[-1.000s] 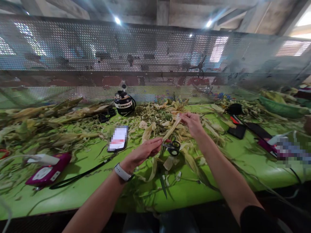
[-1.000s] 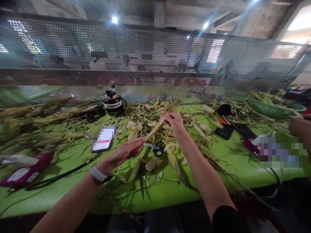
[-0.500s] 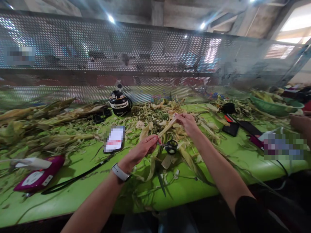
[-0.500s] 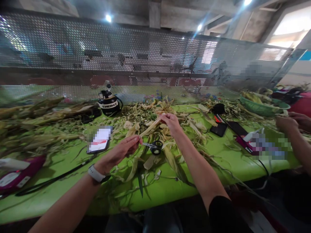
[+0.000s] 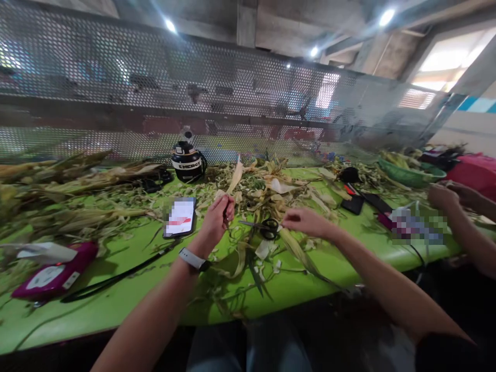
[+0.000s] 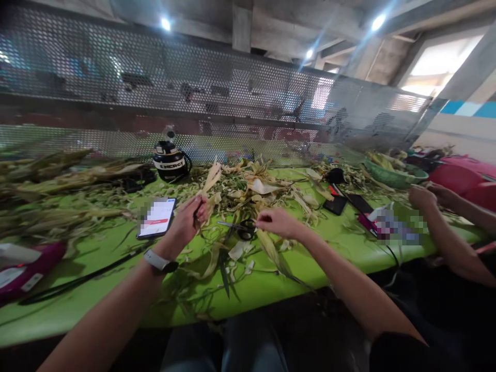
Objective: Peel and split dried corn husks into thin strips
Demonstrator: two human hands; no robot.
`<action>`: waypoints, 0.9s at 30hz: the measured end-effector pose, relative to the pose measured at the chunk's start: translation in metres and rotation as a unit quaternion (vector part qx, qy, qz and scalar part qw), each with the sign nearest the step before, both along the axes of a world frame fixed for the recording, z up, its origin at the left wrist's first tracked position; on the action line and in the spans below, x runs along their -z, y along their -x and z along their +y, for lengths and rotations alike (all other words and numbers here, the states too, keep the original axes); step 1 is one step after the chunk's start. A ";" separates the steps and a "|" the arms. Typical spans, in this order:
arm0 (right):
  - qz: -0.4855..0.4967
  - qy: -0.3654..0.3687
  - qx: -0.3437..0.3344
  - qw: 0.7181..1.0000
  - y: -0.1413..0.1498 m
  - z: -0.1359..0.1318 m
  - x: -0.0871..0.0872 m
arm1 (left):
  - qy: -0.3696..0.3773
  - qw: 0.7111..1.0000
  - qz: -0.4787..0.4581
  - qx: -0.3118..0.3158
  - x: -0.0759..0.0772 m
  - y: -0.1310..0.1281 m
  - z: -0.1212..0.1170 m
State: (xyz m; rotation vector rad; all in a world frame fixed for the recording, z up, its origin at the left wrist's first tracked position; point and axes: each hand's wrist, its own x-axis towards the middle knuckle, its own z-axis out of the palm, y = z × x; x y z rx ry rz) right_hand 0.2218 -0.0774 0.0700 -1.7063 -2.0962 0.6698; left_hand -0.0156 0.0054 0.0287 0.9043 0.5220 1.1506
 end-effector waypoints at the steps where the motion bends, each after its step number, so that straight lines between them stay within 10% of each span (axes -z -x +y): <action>1: -0.053 -0.007 -0.005 0.999 0.001 -0.012 0.004 | -0.001 1.000 -0.002 -0.003 0.000 0.000 0.000; 5: -0.174 0.017 -0.013 0.985 -0.006 -0.036 0.016 | -0.002 1.000 -0.003 -0.013 0.000 0.000 0.001; 10: -0.290 -0.032 0.136 0.947 -0.018 -0.035 0.018 | -0.013 1.000 0.009 -0.023 0.002 0.000 0.002; 22: -0.118 -0.049 -0.101 0.987 0.052 -0.037 0.060 | -0.038 0.998 0.018 -0.041 0.004 0.001 0.005; 27: -0.094 -0.064 -0.011 0.993 0.024 -0.024 0.040 | -0.028 0.998 -0.005 -0.055 0.000 0.003 0.005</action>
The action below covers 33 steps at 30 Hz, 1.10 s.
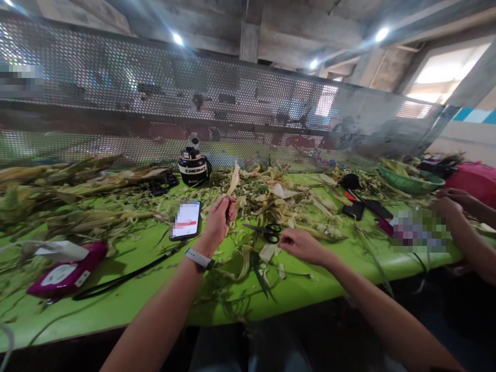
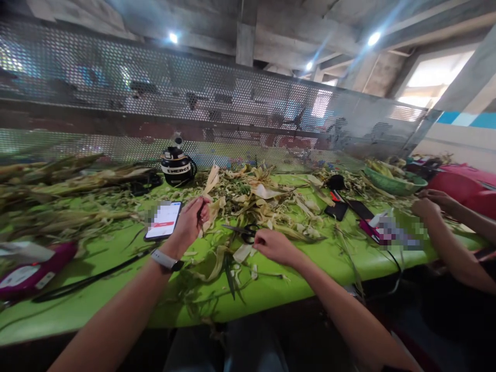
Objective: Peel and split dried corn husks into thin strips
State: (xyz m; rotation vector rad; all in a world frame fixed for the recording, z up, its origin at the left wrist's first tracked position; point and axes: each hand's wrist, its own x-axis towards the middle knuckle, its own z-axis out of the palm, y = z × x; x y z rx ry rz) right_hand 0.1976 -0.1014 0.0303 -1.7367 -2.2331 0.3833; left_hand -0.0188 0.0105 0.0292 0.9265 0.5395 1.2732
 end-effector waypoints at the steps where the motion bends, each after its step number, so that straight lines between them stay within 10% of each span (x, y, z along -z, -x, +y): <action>1: 0.003 -0.022 0.033 0.999 -0.006 0.003 -0.004 | 0.002 1.000 -0.003 -0.003 -0.001 0.000 0.000; 20: -0.129 -0.004 0.090 0.988 0.055 0.103 0.007 | 0.002 0.999 0.034 -0.020 0.004 -0.001 0.002; 33: 0.184 0.007 0.087 0.979 0.012 0.125 -0.029 | 0.017 0.999 0.032 -0.020 0.006 -0.002 0.004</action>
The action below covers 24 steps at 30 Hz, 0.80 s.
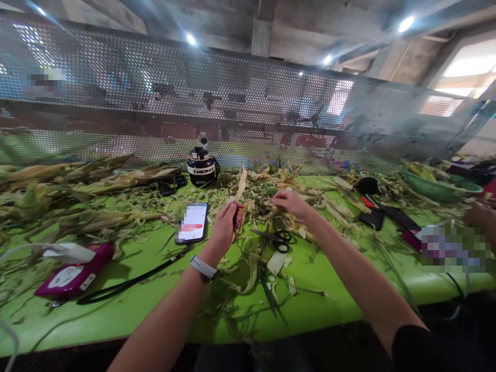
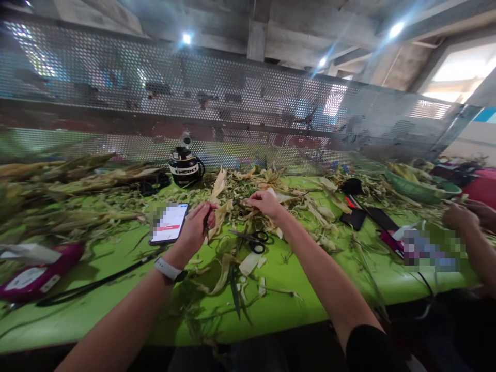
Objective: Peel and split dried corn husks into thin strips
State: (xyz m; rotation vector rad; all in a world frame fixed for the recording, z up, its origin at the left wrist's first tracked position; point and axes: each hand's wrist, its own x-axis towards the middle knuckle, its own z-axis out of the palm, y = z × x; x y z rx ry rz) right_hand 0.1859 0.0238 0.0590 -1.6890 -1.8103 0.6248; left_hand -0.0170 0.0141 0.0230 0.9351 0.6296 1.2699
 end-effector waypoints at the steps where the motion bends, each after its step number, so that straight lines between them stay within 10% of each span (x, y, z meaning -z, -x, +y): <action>1: 0.045 0.002 -0.010 0.999 -0.002 -0.001 -0.003 | 0.003 1.000 -0.002 0.001 0.000 0.000 0.000; 10: -0.229 -0.105 0.089 0.964 -0.016 0.018 -0.001 | -0.003 1.000 0.023 -0.007 0.002 -0.001 -0.002; 24: -0.312 -0.077 0.048 0.946 -0.005 0.079 -0.010 | -0.005 0.999 0.041 -0.016 0.001 0.000 -0.003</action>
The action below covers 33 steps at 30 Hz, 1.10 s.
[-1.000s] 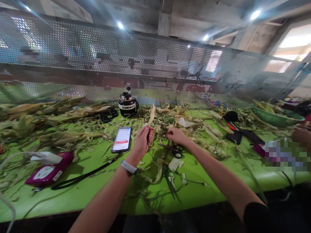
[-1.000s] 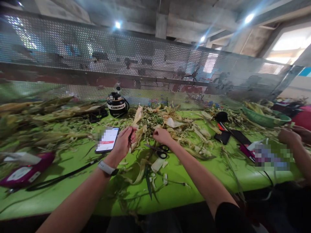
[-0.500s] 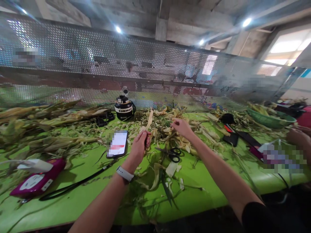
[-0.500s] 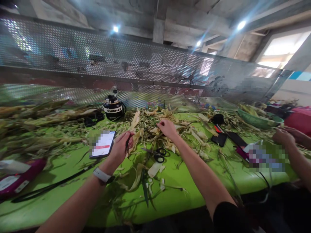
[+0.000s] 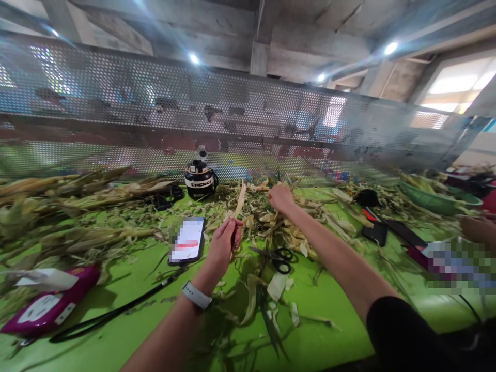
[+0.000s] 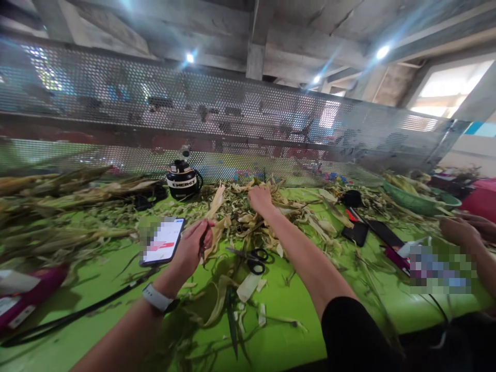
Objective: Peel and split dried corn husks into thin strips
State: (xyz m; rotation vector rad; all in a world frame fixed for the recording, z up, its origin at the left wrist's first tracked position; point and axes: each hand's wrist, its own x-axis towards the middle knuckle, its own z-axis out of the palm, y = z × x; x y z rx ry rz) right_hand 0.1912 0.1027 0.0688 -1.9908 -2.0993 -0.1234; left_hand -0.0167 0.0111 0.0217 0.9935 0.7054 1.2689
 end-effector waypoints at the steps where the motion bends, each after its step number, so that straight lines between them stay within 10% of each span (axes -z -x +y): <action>1: 0.017 0.002 0.004 1.000 -0.003 0.002 -0.005 | 0.003 1.000 -0.002 0.002 0.000 0.000 0.000; 11: 0.269 0.024 -0.015 0.963 -0.017 -0.005 -0.062 | 0.015 0.999 -0.027 0.015 0.000 -0.001 -0.001; 18: 0.487 0.154 -0.136 0.849 -0.024 -0.039 -0.062 | 0.015 0.999 -0.037 0.018 0.002 -0.001 0.001; 24: 0.212 0.064 -0.073 0.972 -0.019 -0.026 -0.038 | 0.013 0.999 -0.029 0.015 0.000 -0.001 0.000; 33: 0.113 0.028 0.050 0.992 0.006 -0.009 0.012 | 0.013 1.000 -0.002 0.003 0.003 -0.002 0.000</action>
